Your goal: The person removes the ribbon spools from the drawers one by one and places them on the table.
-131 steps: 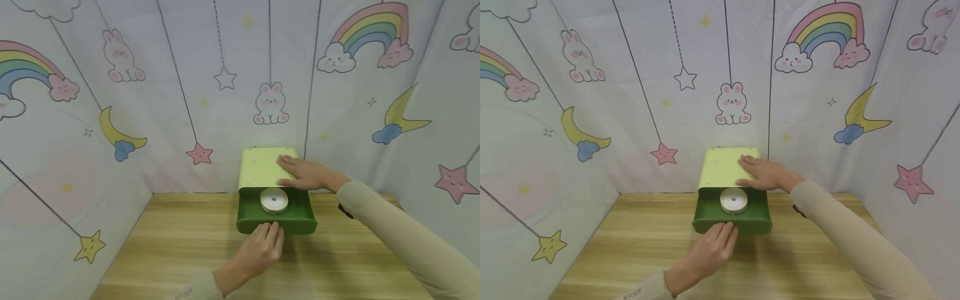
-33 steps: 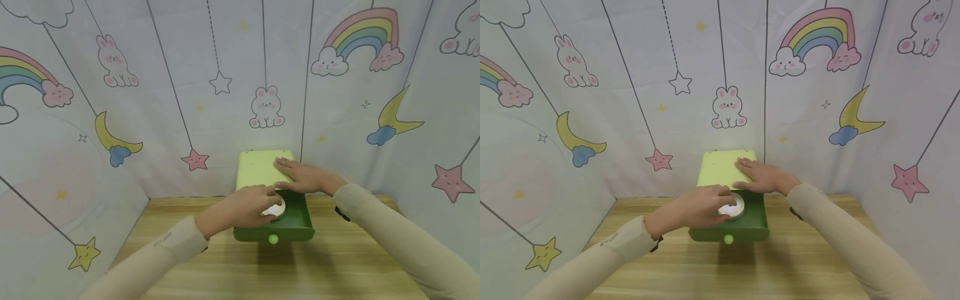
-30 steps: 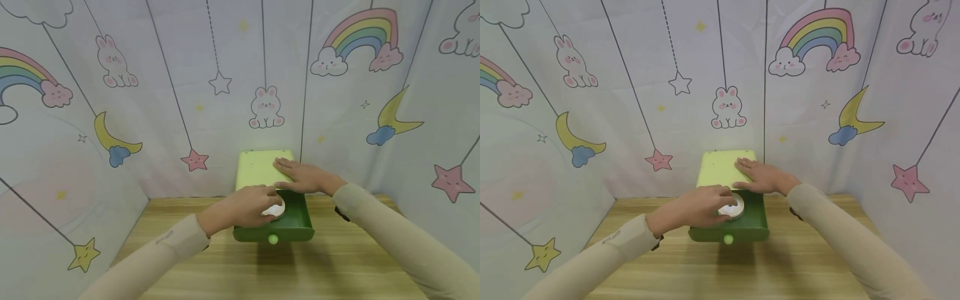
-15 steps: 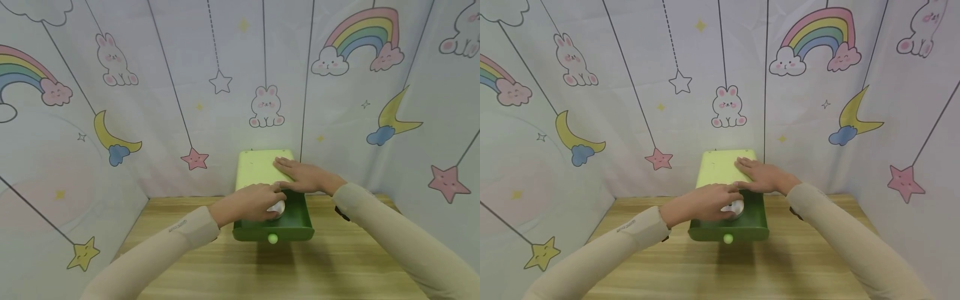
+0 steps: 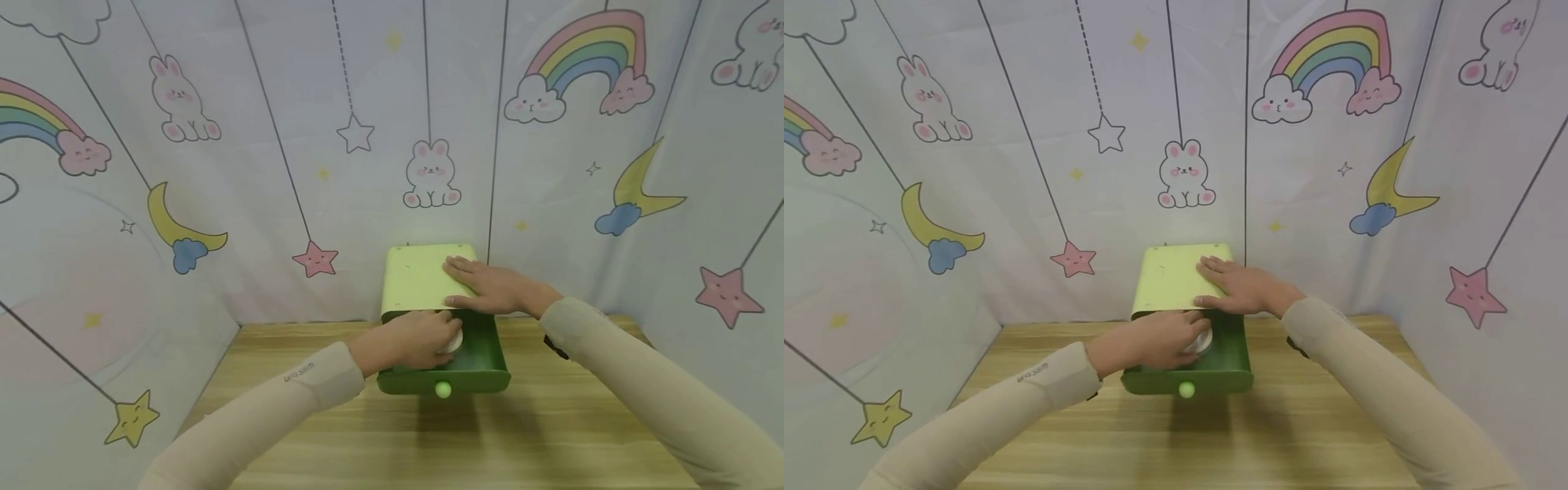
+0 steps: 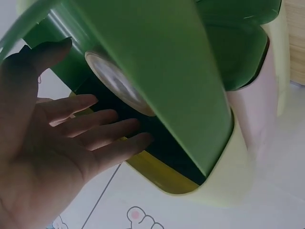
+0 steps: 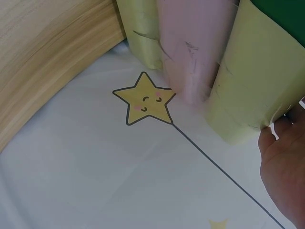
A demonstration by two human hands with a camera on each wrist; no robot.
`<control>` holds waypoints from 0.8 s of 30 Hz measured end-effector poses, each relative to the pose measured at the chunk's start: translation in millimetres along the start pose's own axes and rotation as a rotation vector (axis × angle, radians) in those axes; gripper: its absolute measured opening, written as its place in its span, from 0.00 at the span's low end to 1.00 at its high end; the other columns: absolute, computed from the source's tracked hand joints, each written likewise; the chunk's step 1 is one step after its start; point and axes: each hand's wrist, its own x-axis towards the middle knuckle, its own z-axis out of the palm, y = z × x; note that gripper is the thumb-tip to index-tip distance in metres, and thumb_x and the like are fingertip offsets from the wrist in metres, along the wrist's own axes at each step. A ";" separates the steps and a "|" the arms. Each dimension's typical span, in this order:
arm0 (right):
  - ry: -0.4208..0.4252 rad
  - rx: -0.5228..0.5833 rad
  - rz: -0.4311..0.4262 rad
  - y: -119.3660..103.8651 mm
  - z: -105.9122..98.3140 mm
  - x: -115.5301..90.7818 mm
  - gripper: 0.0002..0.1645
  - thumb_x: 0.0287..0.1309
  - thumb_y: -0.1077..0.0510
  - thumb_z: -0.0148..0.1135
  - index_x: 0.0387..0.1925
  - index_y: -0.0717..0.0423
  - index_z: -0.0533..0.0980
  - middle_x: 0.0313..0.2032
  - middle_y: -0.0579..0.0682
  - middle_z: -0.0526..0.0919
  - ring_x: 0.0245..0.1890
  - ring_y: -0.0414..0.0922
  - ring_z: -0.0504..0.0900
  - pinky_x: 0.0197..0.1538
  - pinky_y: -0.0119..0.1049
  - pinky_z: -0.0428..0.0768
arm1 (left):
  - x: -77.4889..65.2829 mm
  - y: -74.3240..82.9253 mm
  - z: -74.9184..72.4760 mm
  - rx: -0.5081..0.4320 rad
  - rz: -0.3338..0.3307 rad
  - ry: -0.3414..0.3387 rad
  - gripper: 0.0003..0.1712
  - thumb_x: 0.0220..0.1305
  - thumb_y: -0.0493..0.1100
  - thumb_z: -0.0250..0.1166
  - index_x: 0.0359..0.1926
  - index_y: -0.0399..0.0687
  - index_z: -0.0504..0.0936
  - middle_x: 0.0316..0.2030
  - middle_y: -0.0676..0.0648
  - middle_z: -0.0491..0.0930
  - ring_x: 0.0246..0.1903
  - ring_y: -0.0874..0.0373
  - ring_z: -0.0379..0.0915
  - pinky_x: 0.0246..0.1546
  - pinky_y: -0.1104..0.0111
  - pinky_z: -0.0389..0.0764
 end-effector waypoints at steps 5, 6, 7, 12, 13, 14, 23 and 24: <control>0.002 -0.012 -0.002 -0.6 -0.3 -0.4 0.54 0.73 0.24 0.46 0.85 0.48 0.45 0.86 0.50 0.43 0.86 0.53 0.45 0.84 0.56 0.54 | 2.1 2.2 0.8 -0.055 -0.046 -0.040 0.36 0.77 0.59 0.61 0.76 0.47 0.66 0.65 0.45 0.77 0.55 0.55 0.82 0.52 0.64 0.86; 0.001 -0.012 -0.002 -0.9 -0.5 -0.5 0.54 0.73 0.24 0.45 0.85 0.48 0.45 0.86 0.51 0.43 0.86 0.54 0.46 0.84 0.57 0.54 | 2.7 2.3 1.1 -0.061 -0.051 -0.046 0.36 0.77 0.59 0.61 0.76 0.48 0.65 0.66 0.45 0.76 0.56 0.54 0.81 0.53 0.63 0.86; -0.001 -0.011 0.001 -1.1 -0.7 -0.7 0.54 0.73 0.24 0.45 0.85 0.48 0.45 0.86 0.50 0.43 0.86 0.54 0.45 0.84 0.57 0.54 | 3.5 2.2 1.9 -0.069 -0.055 -0.051 0.37 0.77 0.59 0.61 0.77 0.48 0.64 0.67 0.45 0.75 0.57 0.53 0.81 0.53 0.63 0.86; -0.004 -0.012 -0.001 -1.8 -0.8 -1.1 0.54 0.74 0.24 0.45 0.85 0.48 0.45 0.86 0.51 0.42 0.86 0.54 0.45 0.84 0.57 0.53 | 7.2 -1.5 6.4 -0.098 -0.075 -0.068 0.39 0.76 0.59 0.62 0.78 0.49 0.63 0.68 0.45 0.74 0.56 0.54 0.82 0.53 0.63 0.86; -0.004 -0.012 0.000 -1.6 -0.7 -1.0 0.53 0.74 0.24 0.45 0.85 0.48 0.45 0.86 0.51 0.42 0.86 0.54 0.45 0.85 0.56 0.53 | 8.0 -2.6 7.2 -0.104 -0.079 -0.071 0.39 0.76 0.59 0.62 0.78 0.49 0.62 0.68 0.45 0.74 0.56 0.54 0.82 0.53 0.63 0.86; -0.002 -0.015 0.000 -1.3 -0.5 -1.0 0.53 0.74 0.25 0.45 0.85 0.48 0.45 0.86 0.51 0.42 0.86 0.54 0.45 0.85 0.56 0.53 | 8.7 -3.7 8.0 -0.105 -0.081 -0.074 0.39 0.76 0.59 0.62 0.79 0.50 0.62 0.68 0.45 0.75 0.56 0.54 0.82 0.54 0.63 0.86; 0.011 -0.007 -0.014 0.5 0.0 -1.1 0.53 0.75 0.26 0.46 0.85 0.50 0.46 0.85 0.53 0.44 0.86 0.55 0.45 0.84 0.57 0.53 | 11.8 -7.6 11.8 -0.106 -0.078 -0.073 0.38 0.75 0.58 0.63 0.78 0.50 0.63 0.64 0.46 0.78 0.53 0.57 0.83 0.51 0.65 0.86; 0.011 -0.009 -0.014 0.5 0.1 -1.0 0.53 0.75 0.26 0.46 0.85 0.50 0.46 0.85 0.53 0.44 0.86 0.55 0.45 0.84 0.57 0.53 | 12.3 -7.7 12.1 -0.110 -0.078 -0.074 0.38 0.75 0.58 0.63 0.78 0.51 0.63 0.64 0.46 0.78 0.53 0.56 0.82 0.51 0.64 0.86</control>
